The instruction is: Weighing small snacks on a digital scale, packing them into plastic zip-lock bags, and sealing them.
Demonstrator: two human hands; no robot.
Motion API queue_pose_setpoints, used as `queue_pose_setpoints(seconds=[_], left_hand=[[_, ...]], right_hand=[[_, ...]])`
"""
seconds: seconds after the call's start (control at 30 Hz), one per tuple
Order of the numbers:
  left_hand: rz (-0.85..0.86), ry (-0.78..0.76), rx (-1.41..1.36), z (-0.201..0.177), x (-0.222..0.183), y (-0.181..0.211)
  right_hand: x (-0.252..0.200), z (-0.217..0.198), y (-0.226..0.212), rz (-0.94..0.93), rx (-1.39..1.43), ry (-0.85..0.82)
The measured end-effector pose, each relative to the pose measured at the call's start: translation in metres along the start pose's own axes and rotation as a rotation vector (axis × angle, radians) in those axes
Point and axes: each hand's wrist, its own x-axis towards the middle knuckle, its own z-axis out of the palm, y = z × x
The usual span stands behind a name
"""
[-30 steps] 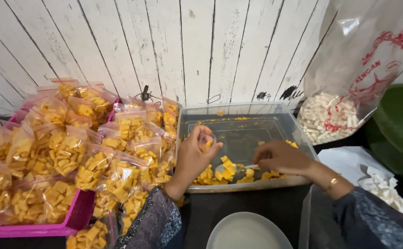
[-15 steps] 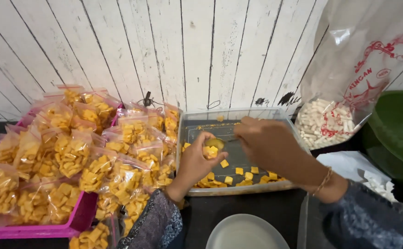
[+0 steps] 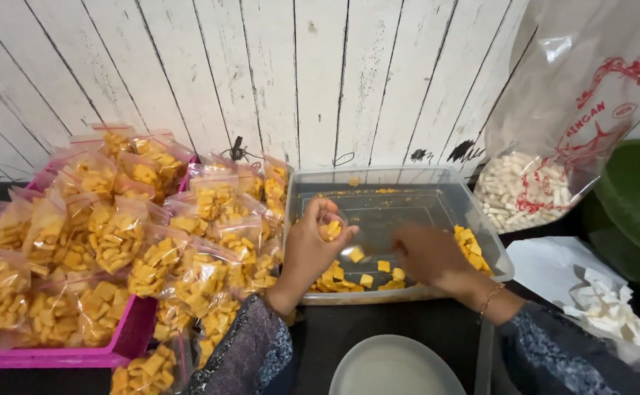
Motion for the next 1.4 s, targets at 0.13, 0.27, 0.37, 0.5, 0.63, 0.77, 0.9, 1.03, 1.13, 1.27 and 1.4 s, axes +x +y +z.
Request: queue_pose_setpoints(seconds=[0.13, 0.27, 0.37, 0.5, 0.63, 0.77, 0.9, 1.03, 1.13, 1.27, 1.4], left_hand=[[0.011, 0.012, -0.001, -0.002, -0.001, 0.004], [0.02, 0.027, 0.019, 0.0, 0.0, 0.0], [0.014, 0.027, 0.018, 0.001, -0.001, 0.002], [0.02, 0.019, 0.022, -0.001, -0.002, 0.004], [0.013, -0.002, 0.013, -0.001, -0.003, 0.009], [-0.014, -0.068, 0.024, -0.007, -0.011, 0.021], [0.015, -0.074, -0.07, -0.009, -0.007, 0.019], [-0.002, -0.075, -0.128, -0.004, -0.006, 0.01], [0.001, -0.022, -0.214, 0.002, -0.005, 0.003], [0.027, -0.028, -0.206, 0.004, -0.003, -0.001], [0.055, -0.006, -0.284, 0.007, -0.002, -0.004]], right_hand=[[-0.006, -0.004, -0.004, -0.191, 0.225, -0.067], [-0.014, -0.021, 0.006, -0.081, 0.349, -0.107], [-0.017, -0.028, 0.025, -0.006, 0.358, -0.063], [-0.03, -0.068, 0.027, 0.067, 0.222, 0.161], [-0.04, -0.086, -0.002, 0.035, 0.119, 0.27], [-0.037, -0.071, -0.03, -0.017, 0.023, 0.392], [-0.042, -0.051, -0.033, -0.302, -0.413, 0.745], [-0.053, -0.056, -0.023, -0.34, -0.556, 1.007], [-0.055, -0.049, -0.024, -0.372, -0.505, 0.976], [-0.055, -0.05, -0.027, -0.427, -0.489, 0.988], [-0.068, -0.075, -0.028, -0.42, -0.415, 0.99]])
